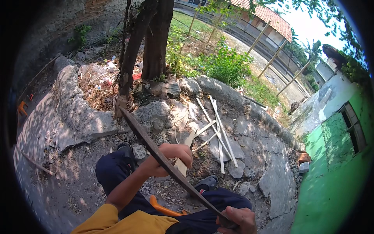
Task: The person splits bamboo strips using a knife, peels the thin splints apart by hand, and bends the strips by hand.
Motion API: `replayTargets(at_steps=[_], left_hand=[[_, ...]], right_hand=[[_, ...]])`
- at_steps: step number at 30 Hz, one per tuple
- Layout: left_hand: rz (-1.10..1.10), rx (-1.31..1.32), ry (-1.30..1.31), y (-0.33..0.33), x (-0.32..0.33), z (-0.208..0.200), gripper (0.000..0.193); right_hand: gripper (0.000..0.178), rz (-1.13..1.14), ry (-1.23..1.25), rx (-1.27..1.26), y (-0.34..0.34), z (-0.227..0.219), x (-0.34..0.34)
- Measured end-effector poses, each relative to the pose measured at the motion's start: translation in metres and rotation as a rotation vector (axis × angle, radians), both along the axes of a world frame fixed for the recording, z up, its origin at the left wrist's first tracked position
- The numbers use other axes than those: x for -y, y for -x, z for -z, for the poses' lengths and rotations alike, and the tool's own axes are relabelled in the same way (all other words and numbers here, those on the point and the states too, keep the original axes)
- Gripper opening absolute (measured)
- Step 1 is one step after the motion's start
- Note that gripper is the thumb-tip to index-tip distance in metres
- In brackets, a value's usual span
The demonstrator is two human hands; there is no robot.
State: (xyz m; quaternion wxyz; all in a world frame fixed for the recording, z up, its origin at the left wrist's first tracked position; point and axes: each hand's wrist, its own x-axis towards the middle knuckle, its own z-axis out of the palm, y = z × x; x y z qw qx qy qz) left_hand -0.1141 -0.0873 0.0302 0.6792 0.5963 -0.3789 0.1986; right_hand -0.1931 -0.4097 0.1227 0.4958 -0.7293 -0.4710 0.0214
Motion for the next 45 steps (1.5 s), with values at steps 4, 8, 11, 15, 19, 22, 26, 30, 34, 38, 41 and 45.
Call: replayTargets(at_steps=[4, 8, 11, 15, 19, 22, 26, 30, 34, 38, 41, 45], left_hand=[[-0.004, -0.009, 0.019, 0.001, 0.000, 0.000, 0.020], [0.003, -0.013, 0.026, 0.003, 0.000, -0.002, 0.018], [0.003, -0.016, 0.008, 0.003, -0.002, -0.003, 0.016], [0.002, -0.021, -0.014, 0.004, -0.004, -0.003, 0.014], [0.006, -0.039, -0.017, 0.005, -0.004, -0.004, 0.013], [0.003, -0.038, -0.021, 0.005, -0.004, -0.004, 0.013], [0.011, -0.040, -0.023, 0.005, -0.004, -0.004, 0.013], [0.028, -0.035, -0.015, 0.005, -0.004, -0.004, 0.013], [0.028, -0.042, -0.002, 0.005, -0.003, -0.004, 0.013], [0.028, -0.050, -0.002, 0.004, -0.001, -0.002, 0.015], [0.042, -0.059, -0.005, 0.003, 0.000, 0.000, 0.017], [0.043, -0.040, 0.017, 0.000, 0.003, -0.010, 0.015]], right_hand=[[0.071, 0.009, 0.025, 0.013, 0.001, -0.007, -0.002], [0.068, 0.042, 0.007, -0.035, 0.003, -0.008, -0.002], [0.066, 0.058, 0.019, -0.040, 0.005, -0.008, -0.003], [0.065, 0.054, 0.000, -0.051, 0.006, -0.009, -0.004], [0.065, 0.061, 0.003, -0.042, 0.006, -0.012, -0.006], [0.065, 0.065, 0.016, -0.004, 0.007, -0.015, -0.008], [0.065, 0.070, 0.008, -0.021, 0.008, -0.017, -0.008], [0.066, 0.062, 0.022, -0.021, 0.010, -0.019, -0.006], [0.069, 0.135, 0.082, -0.026, 0.016, -0.025, -0.003], [0.066, 0.185, 0.124, -0.040, 0.024, -0.035, -0.004], [0.064, 0.219, 0.229, -0.032, 0.027, -0.050, -0.003], [0.064, 0.219, 0.297, -0.012, 0.024, -0.072, -0.005]])
